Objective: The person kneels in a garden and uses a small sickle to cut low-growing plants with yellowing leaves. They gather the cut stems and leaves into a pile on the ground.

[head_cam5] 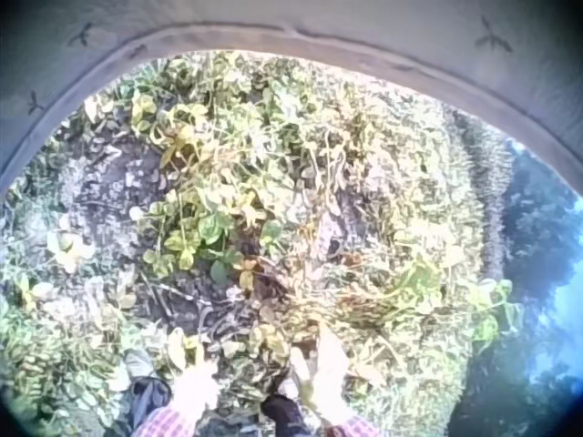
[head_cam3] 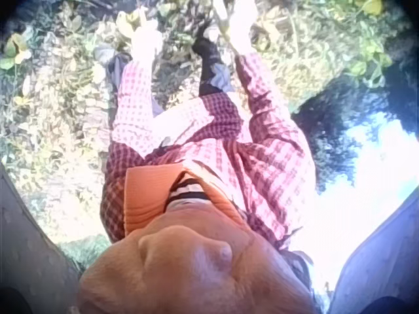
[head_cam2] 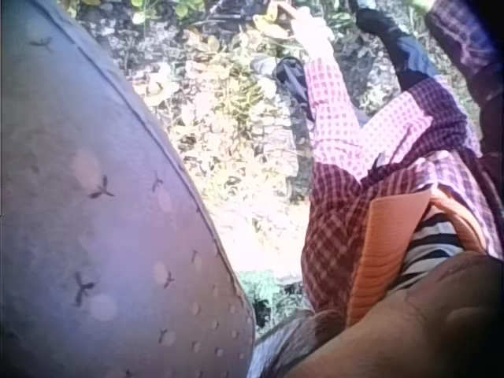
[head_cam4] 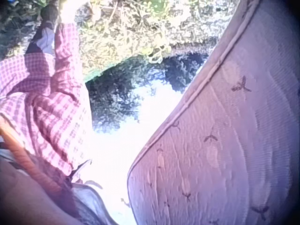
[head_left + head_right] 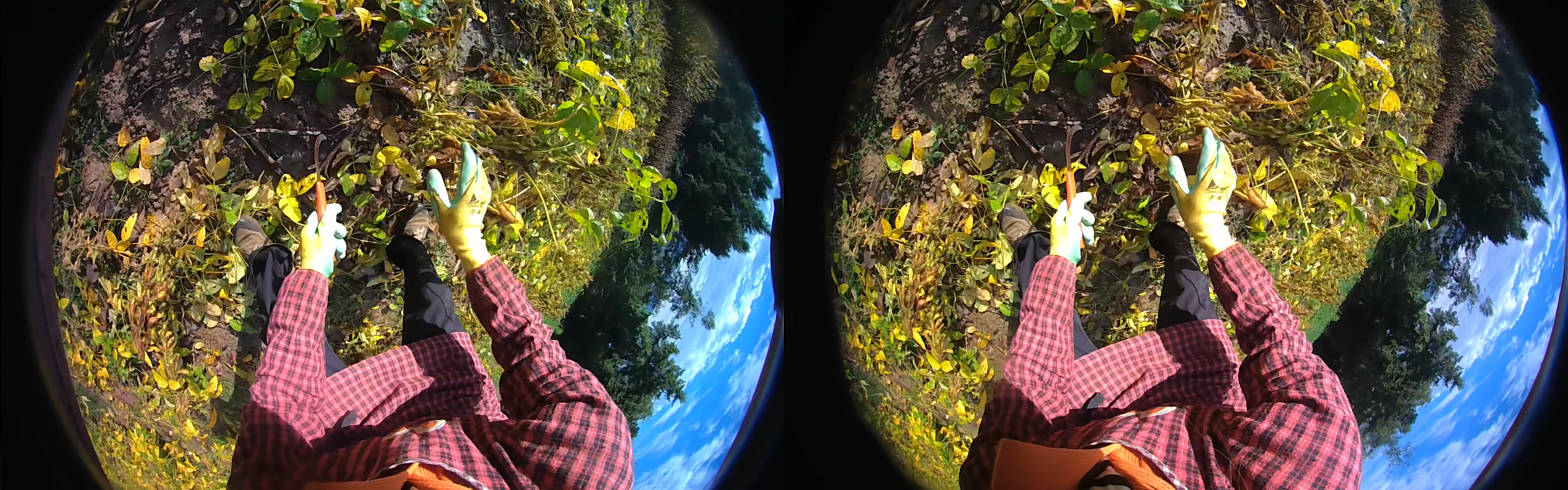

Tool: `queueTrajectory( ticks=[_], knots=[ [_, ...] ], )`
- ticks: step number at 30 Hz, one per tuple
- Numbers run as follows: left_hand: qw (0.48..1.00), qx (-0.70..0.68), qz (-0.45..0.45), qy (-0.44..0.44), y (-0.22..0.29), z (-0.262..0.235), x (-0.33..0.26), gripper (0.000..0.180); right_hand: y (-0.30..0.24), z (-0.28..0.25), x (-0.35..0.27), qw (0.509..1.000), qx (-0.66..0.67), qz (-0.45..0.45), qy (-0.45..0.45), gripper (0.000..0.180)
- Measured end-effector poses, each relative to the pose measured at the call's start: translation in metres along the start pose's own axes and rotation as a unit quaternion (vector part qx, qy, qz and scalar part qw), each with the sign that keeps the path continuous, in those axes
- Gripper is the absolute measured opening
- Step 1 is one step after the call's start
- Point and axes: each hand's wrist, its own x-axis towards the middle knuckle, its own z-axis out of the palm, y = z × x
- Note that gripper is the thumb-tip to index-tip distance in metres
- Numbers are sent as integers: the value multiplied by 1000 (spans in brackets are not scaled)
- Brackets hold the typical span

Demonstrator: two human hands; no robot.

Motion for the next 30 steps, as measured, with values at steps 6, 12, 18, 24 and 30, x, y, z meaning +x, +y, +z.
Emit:
queueTrajectory(
  ticks=[6,12,18,24,30],
  knots=[
    [999,-38,-13,0,-26,23,10,27,47,76,31,964,-121,197,-132,103],
    [998,-50,-42,-16,-44,17,8,31,56,135,15,926,-226,167,-250,87],
    [998,-35,-45,-16,-50,16,11,31,87,110,39,862,-270,80,-422,80],
    [997,-49,-52,-14,-51,18,13,29,110,108,41,913,-85,101,-385,53],
    [996,-66,-59,-34,-55,13,16,33,101,90,43,899,182,257,-304,24]
  ],
)
